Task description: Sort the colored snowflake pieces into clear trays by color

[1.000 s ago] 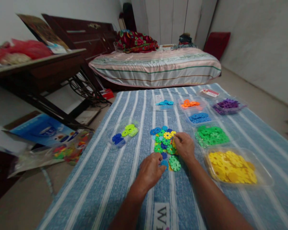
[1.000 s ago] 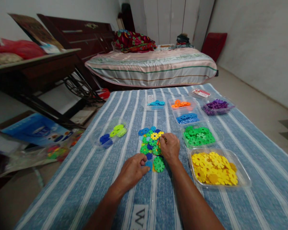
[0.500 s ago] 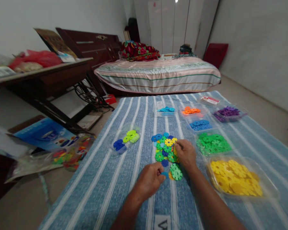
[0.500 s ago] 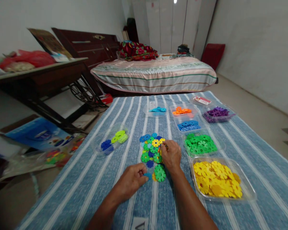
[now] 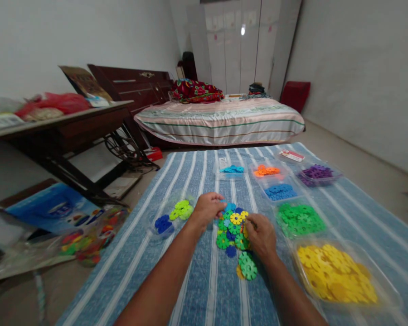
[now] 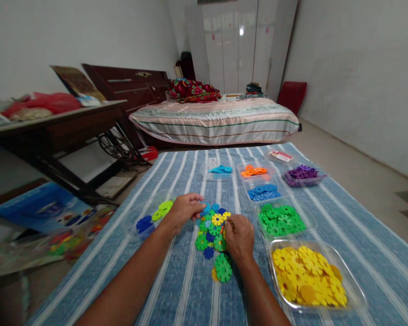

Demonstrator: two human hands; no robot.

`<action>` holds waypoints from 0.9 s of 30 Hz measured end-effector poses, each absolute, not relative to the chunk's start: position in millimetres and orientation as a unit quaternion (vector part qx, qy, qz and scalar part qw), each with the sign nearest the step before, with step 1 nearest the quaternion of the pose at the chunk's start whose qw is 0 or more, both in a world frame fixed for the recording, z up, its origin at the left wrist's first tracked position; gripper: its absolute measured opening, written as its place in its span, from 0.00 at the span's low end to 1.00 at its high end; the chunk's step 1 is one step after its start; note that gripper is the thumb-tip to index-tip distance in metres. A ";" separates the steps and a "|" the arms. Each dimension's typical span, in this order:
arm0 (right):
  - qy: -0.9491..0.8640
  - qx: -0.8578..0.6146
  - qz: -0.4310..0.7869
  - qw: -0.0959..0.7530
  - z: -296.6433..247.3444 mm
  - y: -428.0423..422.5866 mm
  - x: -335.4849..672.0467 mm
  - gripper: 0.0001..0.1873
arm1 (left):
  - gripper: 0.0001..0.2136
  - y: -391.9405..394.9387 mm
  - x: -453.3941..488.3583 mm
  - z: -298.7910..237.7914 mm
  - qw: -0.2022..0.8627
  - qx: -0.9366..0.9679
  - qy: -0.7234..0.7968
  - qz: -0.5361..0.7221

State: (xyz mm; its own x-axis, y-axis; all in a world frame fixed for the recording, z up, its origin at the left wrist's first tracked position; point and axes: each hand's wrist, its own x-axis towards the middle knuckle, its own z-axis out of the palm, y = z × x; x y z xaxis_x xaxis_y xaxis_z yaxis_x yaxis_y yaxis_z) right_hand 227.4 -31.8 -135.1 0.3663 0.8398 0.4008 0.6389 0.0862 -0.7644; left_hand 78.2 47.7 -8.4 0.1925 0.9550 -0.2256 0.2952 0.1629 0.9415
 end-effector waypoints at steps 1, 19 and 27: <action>-0.555 -0.666 0.103 0.488 -135.1 -31.7 227.5 0.12 | 0.12 63.4 89.9 1.2 0.512 0.556 0.556 0.345; -0.555 -0.685 0.110 0.459 -130.6 -31.8 232.3 0.12 | 0.05 33.9 75.8 -53.9 0.498 0.589 0.553 0.315; -0.554 -0.679 0.105 0.470 -130.6 -33.8 234.4 0.14 | 0.07 -7.8 58.3 -83.5 0.452 0.634 0.545 0.310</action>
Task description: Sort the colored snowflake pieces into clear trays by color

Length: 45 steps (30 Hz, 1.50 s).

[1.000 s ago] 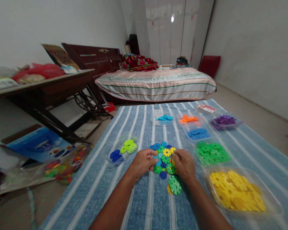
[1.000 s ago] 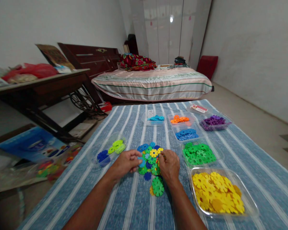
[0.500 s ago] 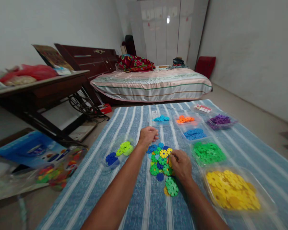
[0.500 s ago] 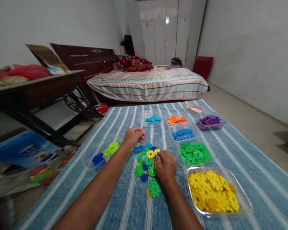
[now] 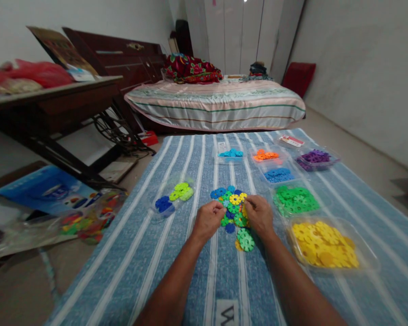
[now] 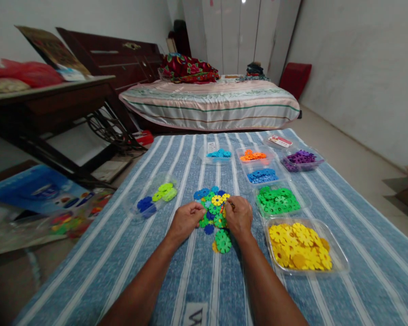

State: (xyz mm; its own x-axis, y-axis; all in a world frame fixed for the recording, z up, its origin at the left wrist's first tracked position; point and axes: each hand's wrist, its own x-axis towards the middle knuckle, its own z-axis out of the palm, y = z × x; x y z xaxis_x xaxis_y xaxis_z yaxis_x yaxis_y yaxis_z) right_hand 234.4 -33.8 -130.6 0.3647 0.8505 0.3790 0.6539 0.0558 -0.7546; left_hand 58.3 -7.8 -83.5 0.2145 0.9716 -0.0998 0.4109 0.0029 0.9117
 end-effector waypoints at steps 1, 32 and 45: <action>-0.555 -0.679 0.105 0.469 -130.5 -34.1 234.6 0.14 | 0.07 -9.1 55.9 -85.8 0.437 0.644 0.545 0.310; -0.570 -0.690 0.034 0.445 -133.9 -27.5 236.9 0.12 | 0.05 -3.7 37.7 -79.5 0.273 0.798 0.516 0.154; -0.571 -0.672 0.077 0.466 -133.8 -28.4 236.4 0.11 | 0.09 -4.3 39.7 -71.9 0.268 0.801 0.525 0.104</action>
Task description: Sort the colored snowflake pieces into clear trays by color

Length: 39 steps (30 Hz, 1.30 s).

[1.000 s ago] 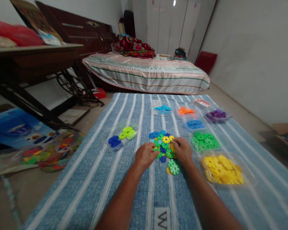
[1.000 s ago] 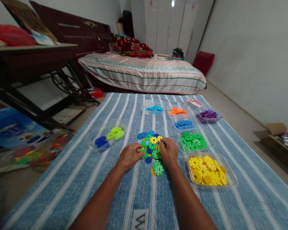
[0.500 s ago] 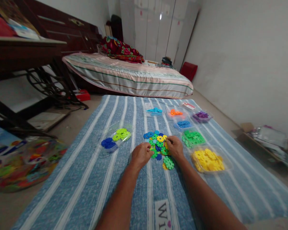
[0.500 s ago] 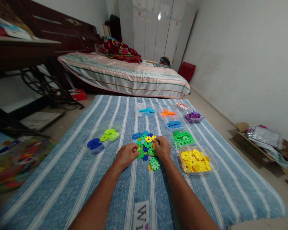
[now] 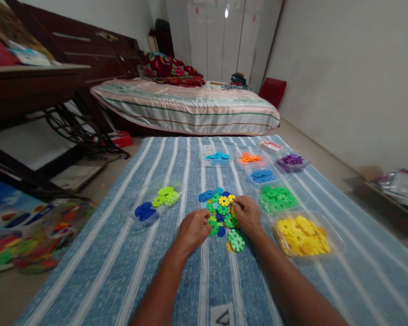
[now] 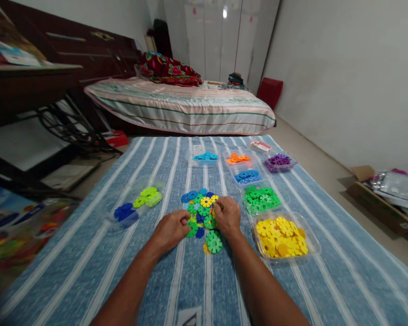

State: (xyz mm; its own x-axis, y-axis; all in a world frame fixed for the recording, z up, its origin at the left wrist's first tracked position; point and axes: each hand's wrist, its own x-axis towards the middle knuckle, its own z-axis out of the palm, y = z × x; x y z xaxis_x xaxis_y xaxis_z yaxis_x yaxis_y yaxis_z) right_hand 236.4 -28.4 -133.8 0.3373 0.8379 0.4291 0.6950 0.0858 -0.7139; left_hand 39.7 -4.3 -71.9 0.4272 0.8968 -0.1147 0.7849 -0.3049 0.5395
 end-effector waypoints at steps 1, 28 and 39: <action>-0.569 -0.669 0.082 0.471 -133.1 -28.7 236.1 0.11 | 0.09 -4.7 40.2 -71.8 0.265 0.801 0.526 0.102; -0.580 -0.679 0.080 0.444 -127.9 -27.0 233.3 0.09 | 0.08 -3.1 57.2 -24.7 0.541 0.625 0.517 0.223; -0.566 -0.691 0.059 0.446 -123.4 -28.6 231.7 0.12 | 0.07 12.8 167.4 2.9 0.569 0.666 0.387 0.288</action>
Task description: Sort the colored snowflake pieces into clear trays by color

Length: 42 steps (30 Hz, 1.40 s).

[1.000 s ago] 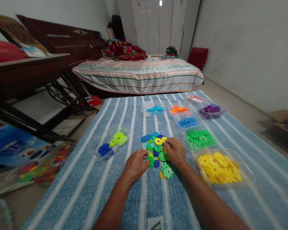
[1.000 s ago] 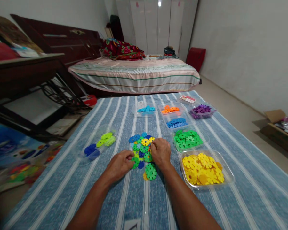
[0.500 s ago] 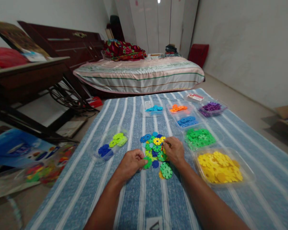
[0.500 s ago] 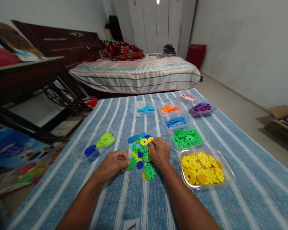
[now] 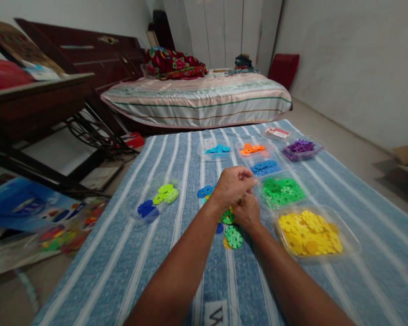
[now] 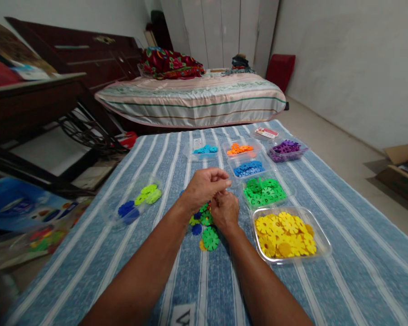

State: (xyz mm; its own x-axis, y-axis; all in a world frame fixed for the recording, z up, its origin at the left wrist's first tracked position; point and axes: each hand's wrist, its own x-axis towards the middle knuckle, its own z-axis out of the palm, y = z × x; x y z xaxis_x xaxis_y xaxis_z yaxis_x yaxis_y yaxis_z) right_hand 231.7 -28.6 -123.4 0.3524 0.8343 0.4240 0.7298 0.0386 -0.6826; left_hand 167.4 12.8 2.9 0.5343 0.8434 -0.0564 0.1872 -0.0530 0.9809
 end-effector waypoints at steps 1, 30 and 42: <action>-0.564 -0.695 0.062 0.442 -123.7 -28.8 231.9 0.12 | 0.04 12.9 160.1 -2.4 0.532 0.689 0.403 0.282; -0.568 -0.674 0.108 0.461 -127.8 -26.2 235.7 0.09 | 0.03 -34.6 89.8 -55.5 0.198 0.812 0.547 0.051; -0.579 -0.692 0.093 0.421 -125.6 -28.5 235.5 0.08 | 0.04 -17.6 134.7 -5.7 0.518 0.656 0.461 0.298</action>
